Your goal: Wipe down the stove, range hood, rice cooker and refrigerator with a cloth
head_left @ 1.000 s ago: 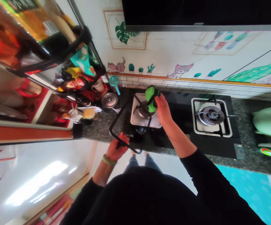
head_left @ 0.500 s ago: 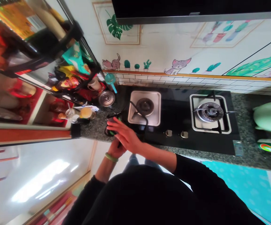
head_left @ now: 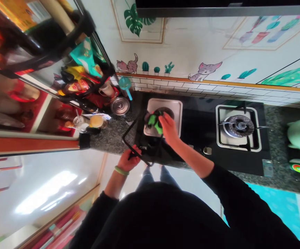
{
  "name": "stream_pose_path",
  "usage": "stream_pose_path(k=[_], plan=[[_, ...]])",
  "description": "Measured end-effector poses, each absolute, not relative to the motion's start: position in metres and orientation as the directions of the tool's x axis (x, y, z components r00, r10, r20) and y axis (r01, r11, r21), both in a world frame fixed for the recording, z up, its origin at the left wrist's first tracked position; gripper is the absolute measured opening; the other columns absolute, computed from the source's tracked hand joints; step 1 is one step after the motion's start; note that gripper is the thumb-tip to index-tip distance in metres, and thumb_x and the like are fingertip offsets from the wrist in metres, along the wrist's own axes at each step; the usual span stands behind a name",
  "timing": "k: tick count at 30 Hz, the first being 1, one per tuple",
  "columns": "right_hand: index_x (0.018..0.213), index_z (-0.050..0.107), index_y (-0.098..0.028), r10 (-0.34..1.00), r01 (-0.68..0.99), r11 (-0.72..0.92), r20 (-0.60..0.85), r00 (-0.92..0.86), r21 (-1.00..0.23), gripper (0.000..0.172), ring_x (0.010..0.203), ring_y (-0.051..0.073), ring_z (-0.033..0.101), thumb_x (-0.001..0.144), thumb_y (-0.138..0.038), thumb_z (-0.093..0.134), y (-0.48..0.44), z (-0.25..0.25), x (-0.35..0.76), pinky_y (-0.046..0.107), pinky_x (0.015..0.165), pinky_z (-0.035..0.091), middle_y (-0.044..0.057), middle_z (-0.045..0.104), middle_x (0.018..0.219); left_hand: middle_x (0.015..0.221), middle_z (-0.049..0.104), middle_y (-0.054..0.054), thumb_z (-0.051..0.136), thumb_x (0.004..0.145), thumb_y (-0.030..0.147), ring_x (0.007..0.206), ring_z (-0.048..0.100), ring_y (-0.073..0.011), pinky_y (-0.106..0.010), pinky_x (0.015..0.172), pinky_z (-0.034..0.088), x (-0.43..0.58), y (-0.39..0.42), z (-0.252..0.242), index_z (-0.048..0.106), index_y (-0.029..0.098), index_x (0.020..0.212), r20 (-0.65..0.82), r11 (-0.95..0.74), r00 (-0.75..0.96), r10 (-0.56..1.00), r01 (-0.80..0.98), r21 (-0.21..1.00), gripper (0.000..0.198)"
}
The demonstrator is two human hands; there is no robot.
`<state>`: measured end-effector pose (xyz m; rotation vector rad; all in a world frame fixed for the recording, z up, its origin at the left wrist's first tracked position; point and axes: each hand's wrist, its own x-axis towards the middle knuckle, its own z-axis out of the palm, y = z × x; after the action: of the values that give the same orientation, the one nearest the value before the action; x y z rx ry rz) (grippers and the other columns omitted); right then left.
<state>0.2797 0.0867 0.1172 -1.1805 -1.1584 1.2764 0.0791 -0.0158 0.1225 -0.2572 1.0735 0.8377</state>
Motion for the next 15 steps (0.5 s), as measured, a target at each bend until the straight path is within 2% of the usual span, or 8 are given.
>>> stream_pose_path(k=[1, 3, 6, 12, 15], plan=[[0.121, 0.076, -0.023, 0.999, 0.062, 0.05, 0.049, -0.003, -0.997, 0.032, 0.128, 0.026, 0.067, 0.105, -0.038, 0.053, 0.104, 0.11, 0.278, 0.046, 0.119, 0.051, 0.007, 0.074, 0.133, 0.062, 0.043, 0.005, 0.048, 0.107, 0.013, 0.048, 0.051, -0.0048, -0.012, 0.049, 0.052, 0.079, -0.015, 0.124, 0.042, 0.02, 0.068, -0.858, 0.666, 0.226, 0.462, -0.727, 0.167, 0.04], [0.122, 0.078, -0.022, 0.981, 0.302, 0.189, 0.165, -0.102, -0.934, 0.033, 0.14, 0.026, 0.058, 0.103, -0.026, 0.052, 0.131, 0.094, 0.272, 0.046, 0.126, 0.043, 0.008, 0.066, 0.149, 0.062, 0.042, 0.005, 0.045, 0.109, 0.015, 0.048, 0.052, -0.0052, -0.013, 0.049, 0.052, 0.08, -0.014, 0.126, 0.042, 0.02, 0.069, -0.868, 0.652, 0.238, 0.436, -0.748, 0.123, 0.041], [0.124, 0.08, -0.022, 0.963, 0.529, 0.236, 0.121, -0.242, -0.815, 0.038, 0.142, 0.027, 0.055, 0.098, -0.016, 0.052, 0.146, 0.067, 0.266, 0.046, 0.125, 0.042, 0.01, 0.06, 0.154, 0.062, 0.043, 0.006, 0.048, 0.108, 0.015, 0.05, 0.054, -0.0058, -0.014, 0.049, 0.052, 0.08, -0.012, 0.128, 0.043, 0.02, 0.069, -0.876, 0.645, 0.243, 0.416, -0.758, 0.096, 0.04], [0.122, 0.081, -0.017, 0.941, 0.645, 0.292, 0.092, -0.325, -0.706, 0.037, 0.13, 0.028, 0.057, 0.098, -0.015, 0.053, 0.117, 0.03, 0.291, 0.044, 0.12, 0.045, 0.015, 0.065, 0.135, 0.063, 0.041, 0.005, 0.047, 0.108, 0.014, 0.051, 0.053, -0.0054, -0.013, 0.049, 0.051, 0.08, -0.011, 0.133, 0.042, 0.02, 0.069, -0.87, 0.635, 0.235, 0.433, -0.765, 0.11, 0.039], [0.117, 0.082, -0.016, 0.94, 0.69, 0.23, -0.028, -0.341, -0.686, 0.037, 0.125, 0.029, 0.061, 0.095, -0.011, 0.052, 0.093, 0.027, 0.315, 0.044, 0.116, 0.048, 0.015, 0.068, 0.131, 0.064, 0.042, 0.005, 0.044, 0.109, 0.015, 0.051, 0.054, -0.005, -0.012, 0.05, 0.051, 0.079, -0.011, 0.132, 0.043, 0.02, 0.071, -0.872, 0.621, 0.217, 0.439, -0.775, 0.119, 0.039]])
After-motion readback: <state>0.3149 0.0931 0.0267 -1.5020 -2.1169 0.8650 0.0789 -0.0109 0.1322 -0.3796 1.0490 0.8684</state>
